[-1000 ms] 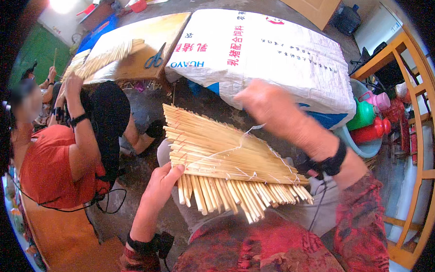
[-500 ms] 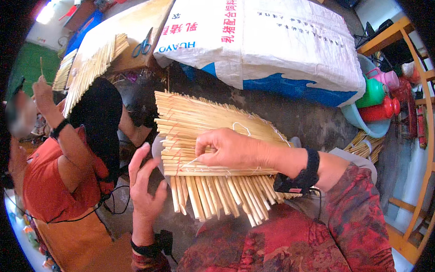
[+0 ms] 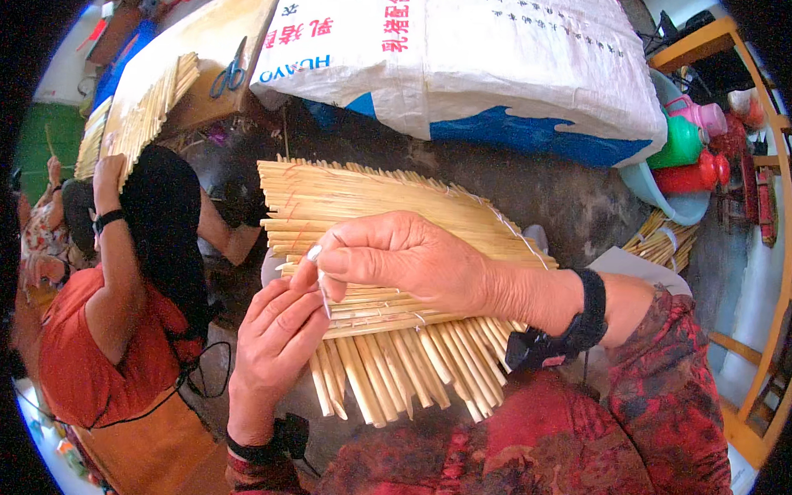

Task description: The person weaves together bamboo sticks using white thread to create a mat, looping the thread around each stick by hand and pulling it tight.

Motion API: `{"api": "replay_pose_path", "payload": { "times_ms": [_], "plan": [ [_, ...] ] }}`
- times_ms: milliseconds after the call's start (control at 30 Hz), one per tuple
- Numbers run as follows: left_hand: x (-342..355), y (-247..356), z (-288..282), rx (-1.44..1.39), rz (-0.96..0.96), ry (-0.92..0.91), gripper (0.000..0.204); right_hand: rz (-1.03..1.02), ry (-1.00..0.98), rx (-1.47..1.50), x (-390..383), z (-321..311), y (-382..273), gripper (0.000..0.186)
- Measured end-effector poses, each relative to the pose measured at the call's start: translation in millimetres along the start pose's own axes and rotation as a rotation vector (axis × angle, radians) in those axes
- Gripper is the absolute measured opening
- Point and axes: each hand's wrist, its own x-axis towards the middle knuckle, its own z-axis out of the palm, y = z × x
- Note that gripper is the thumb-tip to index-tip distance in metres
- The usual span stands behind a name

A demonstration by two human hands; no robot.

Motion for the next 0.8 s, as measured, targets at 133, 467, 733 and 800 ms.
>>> {"api": "replay_pose_path", "payload": {
  "times_ms": [133, 467, 733, 800],
  "plan": [
    [1.9, -0.3, 3.9, -0.005, -0.015, 0.051, 0.017, 0.145, 0.069, 0.435, -1.6, 17.6, -1.2, 0.028],
    [2.3, 0.6, 3.5, -0.074, -0.033, 0.041, 0.015, 0.108, 0.054, 0.044, -5.0, 21.2, -21.0, 0.025],
    [4.5, 1.4, -6.3, -0.174, -0.158, -0.026, 0.031, 0.173, 0.161, 0.119, -2.0, -7.5, -10.0, 0.03],
    [8.0, 6.6, -18.2, -0.157, -0.147, -0.084, 0.032, 0.194, 0.171, 0.049, -1.7, -17.8, -4.4, 0.031]
  ]
}}
